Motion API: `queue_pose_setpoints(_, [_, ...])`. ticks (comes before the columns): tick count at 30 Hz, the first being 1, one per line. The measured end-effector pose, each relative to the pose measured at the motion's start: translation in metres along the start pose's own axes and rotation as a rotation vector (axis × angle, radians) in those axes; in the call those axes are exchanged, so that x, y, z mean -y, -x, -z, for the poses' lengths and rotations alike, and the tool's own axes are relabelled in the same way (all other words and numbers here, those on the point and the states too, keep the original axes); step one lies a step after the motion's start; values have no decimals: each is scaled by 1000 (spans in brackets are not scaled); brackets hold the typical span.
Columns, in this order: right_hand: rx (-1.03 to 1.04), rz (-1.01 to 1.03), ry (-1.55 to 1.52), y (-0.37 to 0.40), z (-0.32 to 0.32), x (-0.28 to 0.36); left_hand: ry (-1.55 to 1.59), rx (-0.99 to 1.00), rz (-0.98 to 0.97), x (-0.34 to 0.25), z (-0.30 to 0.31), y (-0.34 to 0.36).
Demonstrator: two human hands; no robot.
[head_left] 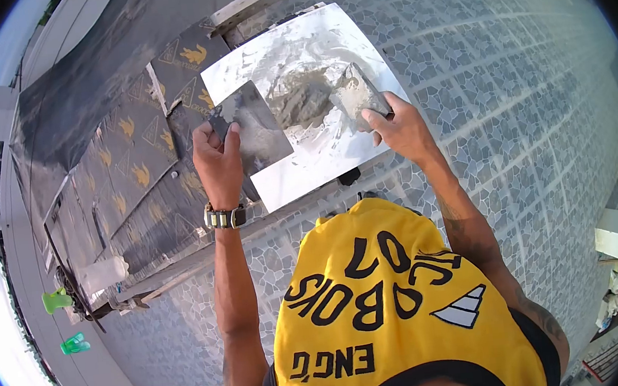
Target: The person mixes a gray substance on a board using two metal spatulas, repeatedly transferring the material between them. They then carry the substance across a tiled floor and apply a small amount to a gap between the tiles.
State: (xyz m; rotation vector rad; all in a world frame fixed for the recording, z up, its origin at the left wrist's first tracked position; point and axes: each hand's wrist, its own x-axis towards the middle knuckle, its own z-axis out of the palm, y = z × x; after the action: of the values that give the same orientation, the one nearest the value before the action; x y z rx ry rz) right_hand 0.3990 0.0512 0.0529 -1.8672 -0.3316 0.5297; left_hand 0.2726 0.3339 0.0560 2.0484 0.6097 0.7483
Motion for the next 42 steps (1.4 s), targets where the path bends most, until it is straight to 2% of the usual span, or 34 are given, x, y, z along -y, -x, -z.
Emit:
queue_pose_setpoints(1, [-11, 21, -134, -1, -7, -11, 68, 24, 103, 2, 0, 3])
queue_pose_setpoints(5, [-42, 41, -436, 2, -29, -27, 336, -64, 200, -3, -17, 21])
queue_pose_setpoints(8, [30, 51, -323, 6, -29, -29, 391, -104, 191, 6, -19, 24])
queue_pose_setpoints(11, [19, 87, -401, 15, -30, -12, 339, -127, 234, -6, -16, 26])
queue_pose_setpoints(14, [54, 106, -445, 18, -40, -10, 765, -117, 292, -38, -30, 36])
queue_pose_setpoints(16, [124, 81, -613, 23, -53, -11, 946, -116, 335, -56, -45, 46])
queue_pose_setpoints(20, [151, 76, -1080, 38, -69, 2, 871, -128, 360, -67, -73, 69])
queue_pose_setpoints(22, [90, 5, -1009, 36, -70, -2, 627, -101, 333, -61, -73, 75])
queue_pose_setpoints(24, [3, -78, -937, 35, -72, 1, 562, 14, 283, -61, -69, 79])
queue_pose_setpoints(25, [19, -107, -1013, 36, -71, 0, 527, 73, 258, -61, -65, 82])
queue_pose_setpoints(28, [88, -186, -1203, 35, -70, 0, 901, 95, 244, -41, -65, 94])
queue_pose_setpoints(29, [119, -216, -1243, 38, -72, 2, 937, 158, 297, -38, -65, 99])
queue_pose_setpoints(31, [204, -234, -1307, 42, -78, -3, 948, 161, 360, -23, -68, 106])
queue_pose_setpoints(32, [220, -239, -1279, 43, -81, -5, 955, 160, 392, -12, -71, 110])
queue_pose_setpoints(33, [237, -246, -1251, 45, -84, -6, 820, 158, 325, -7, -70, 113])
queue_pose_setpoints(37, [324, -252, -1174, 50, -93, -7, 482, 128, 349, 8, -65, 120])
queue_pose_setpoints(40, [353, -296, -1146, 53, -88, 0, 477, 63, 209, 11, -60, 120])
queue_pose_setpoints(41, [356, -316, -1141, 54, -84, 0, 640, 76, 154, 12, -56, 117])
queue_pose_setpoints(42, [334, -309, -1096, 53, -77, -3, 724, 42, 284, 14, -53, 111])
